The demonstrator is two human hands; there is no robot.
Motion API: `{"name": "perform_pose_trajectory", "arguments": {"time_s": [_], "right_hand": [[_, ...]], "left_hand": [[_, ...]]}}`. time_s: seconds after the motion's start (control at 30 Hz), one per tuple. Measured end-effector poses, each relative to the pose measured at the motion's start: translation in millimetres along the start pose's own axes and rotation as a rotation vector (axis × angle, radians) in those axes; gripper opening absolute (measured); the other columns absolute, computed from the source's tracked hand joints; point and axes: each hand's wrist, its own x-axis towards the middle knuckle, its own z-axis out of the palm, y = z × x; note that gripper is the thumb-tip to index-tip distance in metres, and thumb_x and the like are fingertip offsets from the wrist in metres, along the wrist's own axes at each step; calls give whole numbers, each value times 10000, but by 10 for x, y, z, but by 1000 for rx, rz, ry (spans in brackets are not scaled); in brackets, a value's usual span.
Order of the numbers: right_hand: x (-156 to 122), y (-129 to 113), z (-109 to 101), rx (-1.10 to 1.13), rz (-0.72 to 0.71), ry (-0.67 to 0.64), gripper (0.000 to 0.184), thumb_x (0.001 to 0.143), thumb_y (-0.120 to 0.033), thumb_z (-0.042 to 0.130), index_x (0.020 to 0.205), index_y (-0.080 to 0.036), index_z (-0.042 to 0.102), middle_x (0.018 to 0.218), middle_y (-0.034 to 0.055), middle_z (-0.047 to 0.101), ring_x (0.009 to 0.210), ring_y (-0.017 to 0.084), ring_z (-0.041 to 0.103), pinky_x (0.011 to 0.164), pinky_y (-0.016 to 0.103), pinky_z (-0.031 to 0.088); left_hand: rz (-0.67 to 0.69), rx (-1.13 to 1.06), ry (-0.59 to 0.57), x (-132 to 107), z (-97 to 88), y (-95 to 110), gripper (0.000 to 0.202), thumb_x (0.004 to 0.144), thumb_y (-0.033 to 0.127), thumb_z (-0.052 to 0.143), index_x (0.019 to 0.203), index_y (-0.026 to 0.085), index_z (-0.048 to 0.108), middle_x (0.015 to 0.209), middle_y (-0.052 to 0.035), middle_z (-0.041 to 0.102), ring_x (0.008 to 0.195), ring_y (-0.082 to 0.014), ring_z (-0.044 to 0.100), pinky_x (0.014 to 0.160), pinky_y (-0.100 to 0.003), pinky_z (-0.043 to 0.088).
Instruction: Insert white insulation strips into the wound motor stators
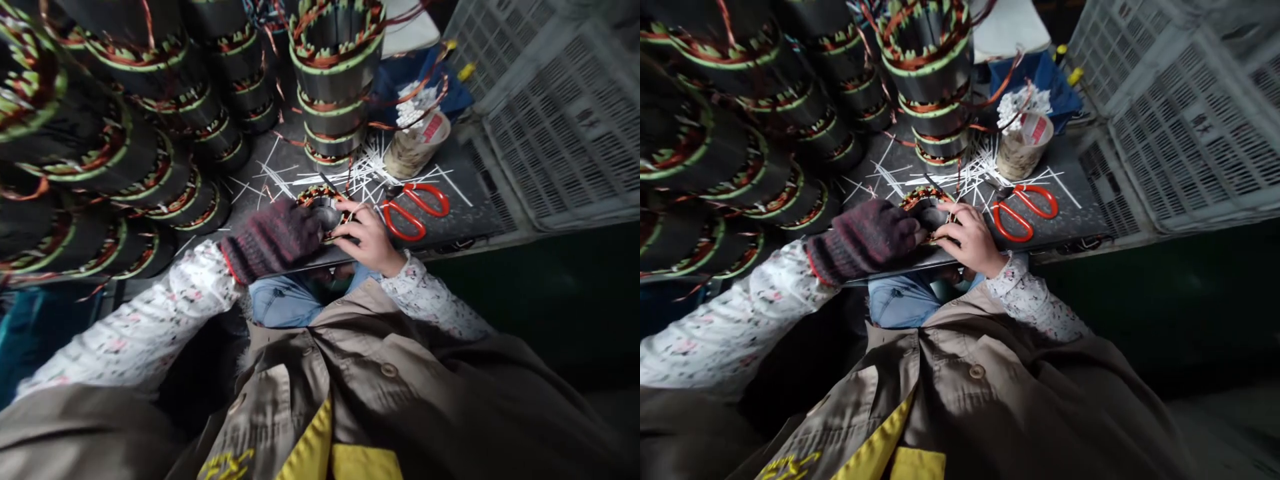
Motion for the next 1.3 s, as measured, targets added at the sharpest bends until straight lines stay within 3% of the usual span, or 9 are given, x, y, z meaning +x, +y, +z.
{"name": "perform_pose_trajectory", "arguments": {"time_s": [0.17, 0.37, 0.47, 0.57, 0.63, 0.77, 0.93, 1.1, 1.3], "right_hand": [[321, 684, -418, -186, 181, 565, 94, 971, -282, 561, 920, -223, 613, 863, 31, 599, 767, 167, 624, 763, 389, 568], [789, 1465, -790, -354, 316, 415, 159, 948, -358, 615, 958, -203, 648, 1028, 77, 611, 993, 237, 659, 911, 452, 566], [737, 1287, -794, -264, 233, 474, 167, 965, -363, 583, 941, -212, 650, 961, 56, 658, 845, 197, 687, 796, 397, 595], [442, 803, -658, -37, 166, 501, 182, 1006, -363, 512, 1068, -239, 631, 1011, 42, 714, 762, 157, 715, 670, 324, 600], [170, 432, -537, 90, 125, 419, 199, 1017, -319, 491, 1148, -236, 617, 1138, 63, 737, 921, 181, 749, 741, 343, 624], [-325, -74, -377, 107, -112, 141, 173, 963, -217, 493, 1040, -214, 647, 952, 69, 757, 930, 220, 741, 816, 396, 624], [-590, -157, -362, 140, -156, 64, 136, 894, -144, 490, 834, -228, 579, 684, 23, 647, 621, 177, 628, 580, 324, 543], [-470, -183, -239, 97, -92, 55, 171, 923, -164, 485, 792, -232, 572, 691, 27, 663, 633, 172, 633, 611, 314, 528], [-198, -268, -12, 257, 171, 116, 218, 981, -316, 576, 785, -230, 616, 694, -10, 691, 621, 127, 638, 605, 261, 498]], "left_hand": [[134, -54, 366, -171, 312, -65, 257, 1020, 278, 496, 1230, 255, 642, 1319, -42, 700, 1320, -236, 620, 1207, -558, 446], [12, 46, 554, -96, 617, 87, 138, 982, 308, 588, 1083, 230, 640, 1035, -46, 776, 1051, -221, 745, 1165, -499, 516], [-77, 51, 635, -15, 700, 204, 194, 957, 397, 648, 1053, 231, 631, 977, -46, 781, 956, -223, 761, 1068, -485, 591], [-130, 4, 752, 8, 750, 261, 267, 939, 427, 688, 1076, 210, 614, 1089, -68, 779, 1058, -229, 756, 1036, -473, 616], [-150, -2, 759, 1, 763, 277, 243, 949, 418, 682, 1043, 204, 615, 1145, -79, 770, 1123, -225, 740, 1051, -471, 612], [-177, 21, 700, -7, 757, 308, 184, 967, 371, 653, 993, 193, 611, 1226, -120, 745, 1177, -244, 719, 1106, -510, 570], [-218, 16, 744, 30, 751, 373, 223, 958, 380, 650, 1061, 189, 600, 1200, -101, 750, 1196, -242, 703, 1147, -486, 534], [-288, -63, 755, 72, 754, 425, 686, 916, 397, 701, 1479, 130, 415, 1266, -146, 719, 1257, -289, 666, 1162, -474, 503], [-348, -776, 780, 85, 862, 465, 635, 1039, 355, 486, 1607, 270, 214, 1409, -120, 634, 1200, -212, 707, 999, -364, 621]]}}
